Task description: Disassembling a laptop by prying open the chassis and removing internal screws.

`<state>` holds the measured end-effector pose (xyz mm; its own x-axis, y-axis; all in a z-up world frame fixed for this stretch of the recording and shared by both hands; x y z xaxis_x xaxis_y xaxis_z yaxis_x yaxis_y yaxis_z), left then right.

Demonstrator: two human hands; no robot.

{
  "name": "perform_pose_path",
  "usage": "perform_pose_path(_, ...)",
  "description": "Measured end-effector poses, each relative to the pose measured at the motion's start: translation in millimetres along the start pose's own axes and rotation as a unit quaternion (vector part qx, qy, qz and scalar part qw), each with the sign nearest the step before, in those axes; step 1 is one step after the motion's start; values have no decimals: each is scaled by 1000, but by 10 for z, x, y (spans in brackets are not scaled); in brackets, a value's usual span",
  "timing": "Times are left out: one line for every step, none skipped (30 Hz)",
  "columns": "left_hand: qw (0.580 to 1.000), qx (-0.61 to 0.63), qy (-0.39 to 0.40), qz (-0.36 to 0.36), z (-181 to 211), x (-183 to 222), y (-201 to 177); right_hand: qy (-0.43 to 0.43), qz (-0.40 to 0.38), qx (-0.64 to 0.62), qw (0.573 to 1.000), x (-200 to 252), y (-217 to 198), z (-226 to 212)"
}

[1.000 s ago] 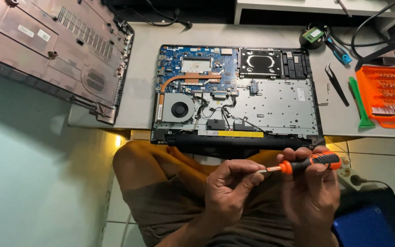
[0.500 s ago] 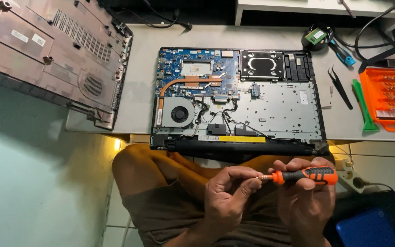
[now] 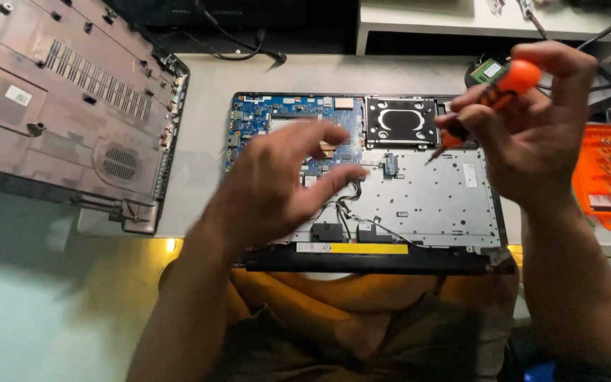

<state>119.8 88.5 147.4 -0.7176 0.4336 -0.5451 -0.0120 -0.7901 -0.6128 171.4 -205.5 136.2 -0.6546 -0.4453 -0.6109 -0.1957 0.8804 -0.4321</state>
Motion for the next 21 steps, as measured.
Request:
perform_pose_path(1000,1,-3,3,-247,-176,-13,1,-4,-1,1000,-112,21,71)
perform_pose_path(997,-42,-31,-57,-507,-348,-13,27,-28,-8,999,-224,52,153)
perform_pose_path(988,-84,-60,-117,-773,-508,-6,54,-51,-17,997,-324,87,242)
perform_pose_path(988,-82,-65,-116,-922,-608,16,57,-55,-18,997,-344,121,321)
perform_pose_path(969,-84,-130,-194,-1085,-696,46,36,-74,-30,996,-358,166,392)
perform_pose_path(939,-85,-194,-271,-1249,-780,77,15,-92,-42,995,-371,209,463)
perform_pose_path(939,-84,-195,-270,-1304,-786,88,15,-95,-42,995,-301,228,508)
perform_pose_path(934,-76,-201,-287,-1362,-789,108,41,-79,-58,994,-229,242,562)
perform_pose_path(926,-65,-210,-308,-1417,-761,142,72,-64,-78,992,-128,268,612)
perform_pose_path(924,-61,-215,-310,-1434,-741,132,77,-66,-81,992,-117,252,641)
perform_pose_path(926,-61,-206,-311,-1439,-716,131,68,-67,-93,991,-86,235,652)
perform_pose_path(927,-61,-198,-312,-1436,-689,128,60,-67,-106,990,-53,217,655)
perform_pose_path(926,-56,-200,-314,-1507,-659,143,66,-68,-107,990,-49,212,667)
perform_pose_path(928,-60,-182,-319,-1565,-628,154,65,-76,-101,990,-47,207,667)
perform_pose_path(931,-66,-160,-322,-1619,-613,150,61,-83,-92,990,-58,197,664)
perform_pose_path(931,-64,-160,-322,-1643,-586,145,63,-83,-92,990,-53,189,684)
perform_pose_path(939,-50,-141,-311,-1662,-562,130,51,-89,-89,991,-52,185,701)
perform_pose_path(946,-35,-122,-299,-1677,-536,113,39,-95,-87,991,-50,183,714)
perform_pose_path(945,-34,-123,-300,-1698,-531,111,41,-95,-88,991,-41,199,709)
perform_pose_path(950,-30,-100,-294,-1712,-524,107,47,-90,-89,991,-31,215,703)
perform_pose_path(954,-26,-79,-288,-1725,-514,105,54,-85,-91,991,-20,231,694)
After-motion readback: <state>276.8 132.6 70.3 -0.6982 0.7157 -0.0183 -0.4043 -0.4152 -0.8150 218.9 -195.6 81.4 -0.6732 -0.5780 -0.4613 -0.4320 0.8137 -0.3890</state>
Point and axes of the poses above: each hand's wrist, its own x-axis away from the middle knuckle, its own y-axis out of the palm, z = x × y, the point moved 1 cm from there along -x, towards the middle knuckle
